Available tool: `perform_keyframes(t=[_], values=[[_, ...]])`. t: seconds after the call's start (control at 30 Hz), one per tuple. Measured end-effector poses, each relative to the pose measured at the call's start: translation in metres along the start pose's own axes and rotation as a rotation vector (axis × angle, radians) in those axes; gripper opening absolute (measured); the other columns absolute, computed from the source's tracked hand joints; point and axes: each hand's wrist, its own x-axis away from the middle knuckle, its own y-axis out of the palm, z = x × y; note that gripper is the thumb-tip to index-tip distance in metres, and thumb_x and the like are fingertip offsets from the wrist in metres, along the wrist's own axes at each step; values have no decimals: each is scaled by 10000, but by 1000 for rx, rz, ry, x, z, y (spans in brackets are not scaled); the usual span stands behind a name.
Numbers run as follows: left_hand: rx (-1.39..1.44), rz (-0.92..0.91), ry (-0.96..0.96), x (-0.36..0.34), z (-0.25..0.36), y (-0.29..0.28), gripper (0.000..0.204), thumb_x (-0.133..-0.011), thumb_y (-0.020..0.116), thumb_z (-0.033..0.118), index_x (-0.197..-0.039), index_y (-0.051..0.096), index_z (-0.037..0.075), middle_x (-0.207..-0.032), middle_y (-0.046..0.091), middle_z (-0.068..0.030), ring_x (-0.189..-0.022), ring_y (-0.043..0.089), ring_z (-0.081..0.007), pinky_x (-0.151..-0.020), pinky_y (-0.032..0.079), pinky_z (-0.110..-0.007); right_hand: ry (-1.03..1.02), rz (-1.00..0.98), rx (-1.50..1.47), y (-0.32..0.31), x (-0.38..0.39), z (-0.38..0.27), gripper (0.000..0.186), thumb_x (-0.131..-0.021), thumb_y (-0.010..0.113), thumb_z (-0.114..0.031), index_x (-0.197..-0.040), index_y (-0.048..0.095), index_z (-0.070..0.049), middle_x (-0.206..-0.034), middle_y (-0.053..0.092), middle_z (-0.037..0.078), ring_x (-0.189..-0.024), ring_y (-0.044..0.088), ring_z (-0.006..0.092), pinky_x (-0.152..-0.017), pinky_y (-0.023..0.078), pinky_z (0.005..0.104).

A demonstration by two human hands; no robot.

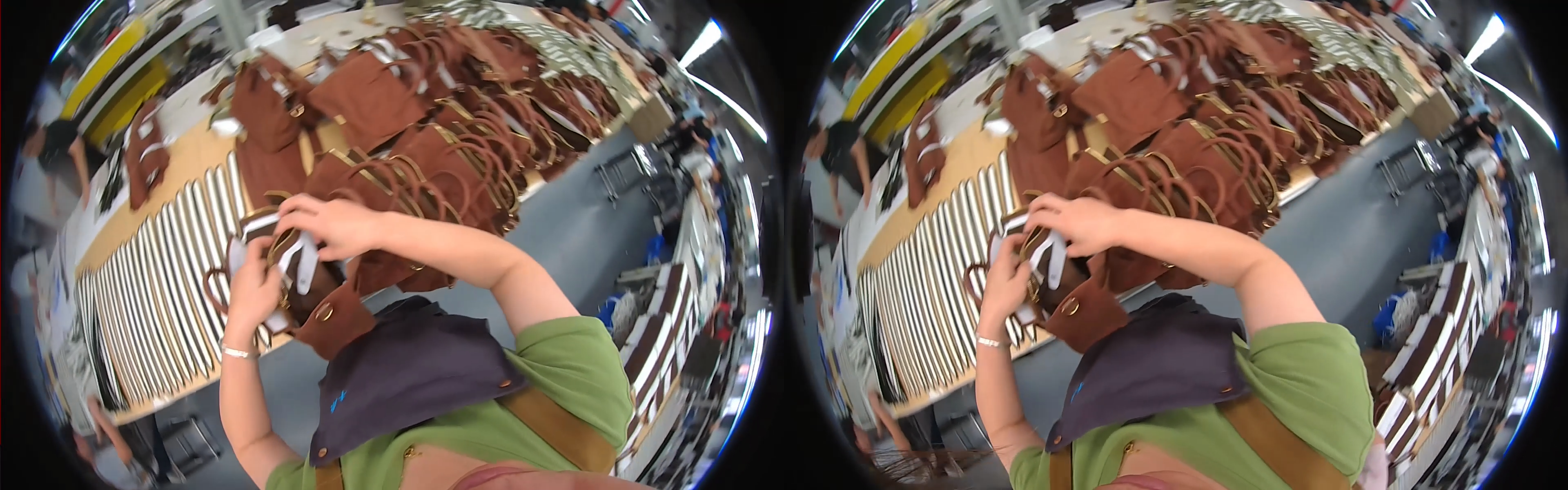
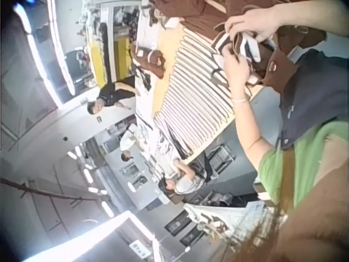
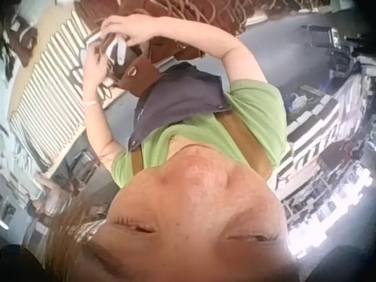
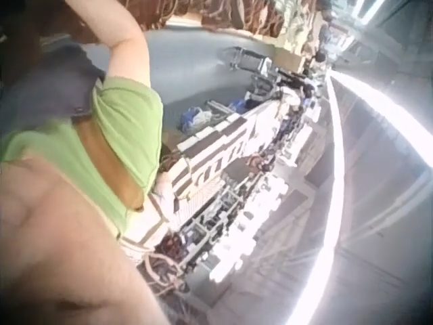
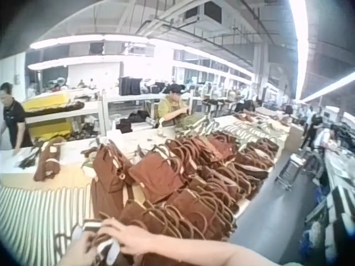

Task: Inspecting and finishing leather bags at a workshop station.

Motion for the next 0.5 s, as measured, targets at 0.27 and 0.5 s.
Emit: perform_keyframes(t=[0.27,0.5], values=[[431,-88,-70,-8,-7,-5,292,-902,396,-43,-1146,400,117,-760,503,-14,-633,427,-65,-543,337,-232,5,-206,108,7,2,-1,382,-639,651,-61,-1010,640,-152,-1165,517,87,-880,616,337,-716,501,442],[591,-164,-161,-4,-7,-12,217,-949,474,39,-1122,605,37,-839,613,-3,-693,579,-69,-605,460,-193,117,-393,190,7,-5,1,289,-667,720,-203,-953,706,-159,-1139,546,103,-950,618,311,-766,500,437]])
